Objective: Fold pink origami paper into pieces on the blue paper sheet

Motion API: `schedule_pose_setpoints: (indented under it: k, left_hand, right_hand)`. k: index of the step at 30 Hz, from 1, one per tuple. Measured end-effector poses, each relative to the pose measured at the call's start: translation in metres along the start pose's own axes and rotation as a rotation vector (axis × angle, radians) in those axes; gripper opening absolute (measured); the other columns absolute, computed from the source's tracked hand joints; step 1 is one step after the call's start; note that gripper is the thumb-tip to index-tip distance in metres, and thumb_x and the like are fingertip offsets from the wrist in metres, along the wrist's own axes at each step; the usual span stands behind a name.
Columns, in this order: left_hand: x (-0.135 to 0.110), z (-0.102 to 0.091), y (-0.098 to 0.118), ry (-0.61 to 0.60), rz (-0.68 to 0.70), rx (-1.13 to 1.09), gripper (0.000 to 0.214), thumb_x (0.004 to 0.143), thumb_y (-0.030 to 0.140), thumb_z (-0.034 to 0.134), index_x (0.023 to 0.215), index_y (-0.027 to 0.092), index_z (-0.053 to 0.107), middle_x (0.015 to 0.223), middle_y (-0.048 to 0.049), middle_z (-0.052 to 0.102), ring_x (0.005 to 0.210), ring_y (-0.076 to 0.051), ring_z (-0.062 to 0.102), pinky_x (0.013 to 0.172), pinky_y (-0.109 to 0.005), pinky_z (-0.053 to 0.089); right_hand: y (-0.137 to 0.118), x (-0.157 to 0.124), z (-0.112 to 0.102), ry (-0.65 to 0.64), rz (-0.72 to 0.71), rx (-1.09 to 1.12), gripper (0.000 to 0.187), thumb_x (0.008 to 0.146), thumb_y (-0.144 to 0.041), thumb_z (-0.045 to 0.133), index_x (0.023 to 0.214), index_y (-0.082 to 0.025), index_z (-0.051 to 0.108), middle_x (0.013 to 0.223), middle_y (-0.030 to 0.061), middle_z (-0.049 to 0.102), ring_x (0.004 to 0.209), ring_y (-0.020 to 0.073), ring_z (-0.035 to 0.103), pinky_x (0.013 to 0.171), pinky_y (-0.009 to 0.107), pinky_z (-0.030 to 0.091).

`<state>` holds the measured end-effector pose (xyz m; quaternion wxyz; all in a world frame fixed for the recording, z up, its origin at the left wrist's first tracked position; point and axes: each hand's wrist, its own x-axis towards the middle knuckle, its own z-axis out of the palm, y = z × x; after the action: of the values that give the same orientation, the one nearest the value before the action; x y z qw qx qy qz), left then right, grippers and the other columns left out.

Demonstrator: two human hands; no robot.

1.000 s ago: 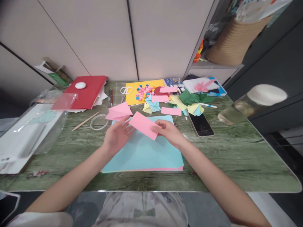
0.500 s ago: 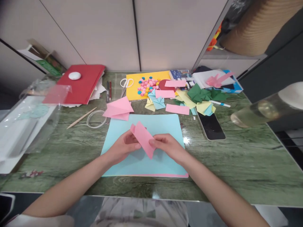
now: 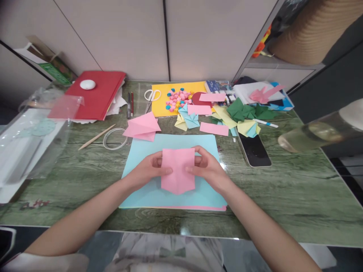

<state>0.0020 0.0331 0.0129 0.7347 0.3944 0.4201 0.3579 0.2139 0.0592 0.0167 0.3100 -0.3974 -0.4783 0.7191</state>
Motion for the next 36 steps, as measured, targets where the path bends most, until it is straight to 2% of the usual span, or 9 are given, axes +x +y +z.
schedule_pose_setpoints:
  k: [3, 6, 10, 13, 16, 21, 27, 31, 36]
  left_hand:
    - [0.001, 0.003, -0.002, 0.156, 0.075, -0.051, 0.062, 0.068, 0.027, 0.074, 0.122, 0.022, 0.044, 0.084, -0.0025, 0.068, 0.073, -0.016, 0.063, 0.066, -0.027, 0.047]
    - [0.0, 0.006, -0.005, 0.281, 0.206, -0.018, 0.072, 0.07, 0.026, 0.073, 0.13, 0.03, 0.033, 0.071, 0.0041, 0.062, 0.063, -0.012, 0.058, 0.061, -0.024, 0.045]
    - [-0.001, 0.009, -0.011, 0.357, 0.329, 0.093, 0.059, 0.074, 0.027, 0.069, 0.125, 0.031, 0.04, 0.062, 0.0067, 0.053, 0.056, -0.01, 0.051, 0.055, -0.021, 0.041]
    - [-0.002, 0.008, -0.014, 0.417, 0.416, 0.226, 0.034, 0.076, 0.027, 0.067, 0.109, 0.027, 0.056, 0.076, 0.0019, 0.06, 0.069, -0.012, 0.056, 0.061, -0.023, 0.044]
    - [-0.003, 0.008, -0.014, 0.41, 0.438, 0.338, 0.011, 0.078, 0.026, 0.065, 0.088, 0.023, 0.067, 0.087, -0.0015, 0.065, 0.083, -0.014, 0.058, 0.068, -0.024, 0.046]
    - [-0.005, 0.011, -0.014, 0.413, 0.383, 0.366, 0.024, 0.069, 0.025, 0.074, 0.093, 0.023, 0.071, 0.089, -0.0021, 0.067, 0.084, -0.015, 0.06, 0.071, -0.025, 0.047]
    - [-0.007, 0.011, -0.014, 0.449, 0.445, 0.384, 0.016, 0.068, 0.022, 0.075, 0.084, 0.023, 0.074, 0.073, -0.0003, 0.066, 0.069, -0.012, 0.057, 0.063, -0.023, 0.046]
    - [-0.007, 0.012, -0.016, 0.432, 0.508, 0.366, 0.012, 0.07, 0.019, 0.073, 0.081, 0.026, 0.074, 0.07, 0.0007, 0.064, 0.068, -0.011, 0.056, 0.065, -0.024, 0.046]
    - [-0.008, 0.017, -0.019, 0.407, 0.513, 0.207, 0.011, 0.071, 0.018, 0.072, 0.077, 0.027, 0.074, 0.095, -0.0018, 0.061, 0.094, -0.016, 0.058, 0.083, -0.029, 0.047]
  right_hand:
    - [0.001, -0.001, 0.001, 0.131, -0.045, -0.073, 0.061, 0.066, -0.026, 0.075, 0.117, -0.03, 0.042, 0.07, -0.0037, 0.065, 0.063, 0.0155, 0.062, 0.062, 0.03, 0.049]
    - [0.001, -0.003, 0.006, 0.247, -0.132, -0.121, 0.062, 0.071, -0.028, 0.071, 0.123, -0.033, 0.038, 0.069, -0.004, 0.065, 0.063, 0.0163, 0.063, 0.06, 0.03, 0.05]
    - [0.003, -0.006, 0.009, 0.229, -0.21, -0.104, 0.052, 0.076, -0.026, 0.067, 0.118, -0.037, 0.038, 0.073, -0.0047, 0.065, 0.066, 0.0157, 0.063, 0.061, 0.03, 0.051]
    - [0.007, -0.007, 0.008, 0.147, -0.256, -0.223, 0.047, 0.073, -0.024, 0.069, 0.113, -0.036, 0.046, 0.085, -0.0025, 0.065, 0.078, 0.0166, 0.063, 0.068, 0.031, 0.051]
    - [0.009, -0.006, 0.006, 0.193, -0.316, -0.439, 0.037, 0.07, -0.024, 0.072, 0.104, -0.031, 0.058, 0.099, 0.0006, 0.064, 0.088, 0.0184, 0.061, 0.074, 0.032, 0.05]
    - [0.009, -0.006, 0.003, 0.308, -0.381, -0.65, 0.023, 0.073, -0.029, 0.069, 0.095, -0.029, 0.065, 0.095, 0.0005, 0.068, 0.089, 0.0195, 0.061, 0.077, 0.034, 0.049]
    - [0.009, -0.008, 0.005, 0.327, -0.53, -0.721, 0.012, 0.077, -0.026, 0.066, 0.089, -0.028, 0.069, 0.083, 0.0009, 0.067, 0.076, 0.0178, 0.061, 0.066, 0.032, 0.048]
    - [0.009, -0.009, 0.007, 0.355, -0.634, -0.729, 0.013, 0.077, -0.022, 0.067, 0.085, -0.031, 0.07, 0.081, 0.0012, 0.057, 0.075, 0.016, 0.056, 0.063, 0.031, 0.046]
    - [0.012, -0.009, 0.011, 0.485, -0.706, -0.803, 0.012, 0.072, -0.022, 0.071, 0.079, -0.032, 0.071, 0.098, 0.0038, 0.046, 0.095, 0.0202, 0.049, 0.082, 0.04, 0.042]
